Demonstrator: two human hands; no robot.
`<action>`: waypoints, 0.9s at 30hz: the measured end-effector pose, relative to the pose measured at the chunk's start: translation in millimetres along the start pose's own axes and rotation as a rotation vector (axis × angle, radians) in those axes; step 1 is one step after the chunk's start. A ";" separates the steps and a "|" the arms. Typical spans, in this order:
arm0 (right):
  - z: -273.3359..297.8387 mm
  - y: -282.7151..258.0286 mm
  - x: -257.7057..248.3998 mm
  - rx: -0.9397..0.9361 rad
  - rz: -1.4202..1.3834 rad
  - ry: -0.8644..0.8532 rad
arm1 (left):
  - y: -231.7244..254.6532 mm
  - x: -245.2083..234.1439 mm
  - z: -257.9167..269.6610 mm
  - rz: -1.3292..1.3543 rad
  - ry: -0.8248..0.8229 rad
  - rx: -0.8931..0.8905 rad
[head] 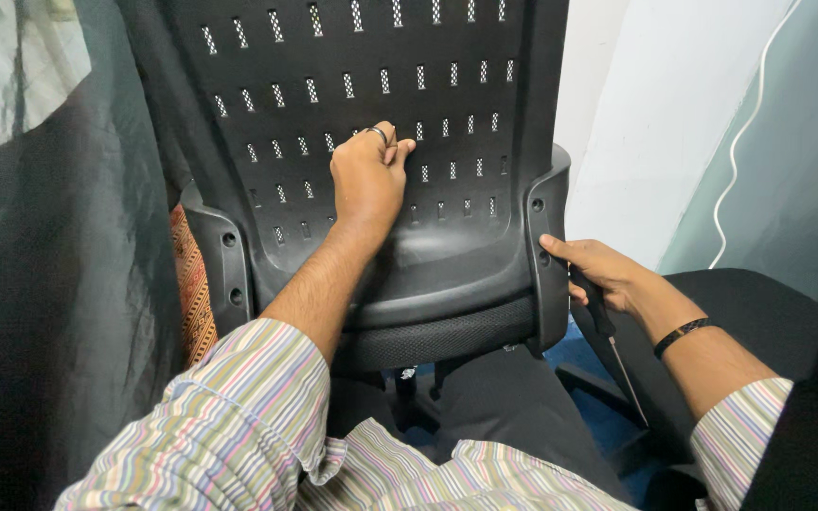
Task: The person attaches the chair base to the seat using a screwdriver, then flips the chair upright and secures the backrest to the seat with multiple screws.
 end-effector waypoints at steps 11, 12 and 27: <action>-17.5 79.2 -128.6 0.198 0.112 0.413 | 1.8 -4.3 -1.7 0.036 0.006 -0.049; -20.2 91.8 -148.8 0.187 0.186 0.454 | 1.1 -5.0 -1.7 0.031 0.007 -0.060; 32.3 224.4 -220.4 0.465 1.154 0.661 | -1.0 -4.6 -3.7 0.063 -0.033 -0.124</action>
Point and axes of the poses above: each hand's wrist, its own z-axis away from the middle knuckle, its own x-axis out of the palm, y = z × x, the point moved 6 cm from there along -z, towards the middle knuckle, and after that the axes turned 11 degrees about y, right-handed, at the moved point
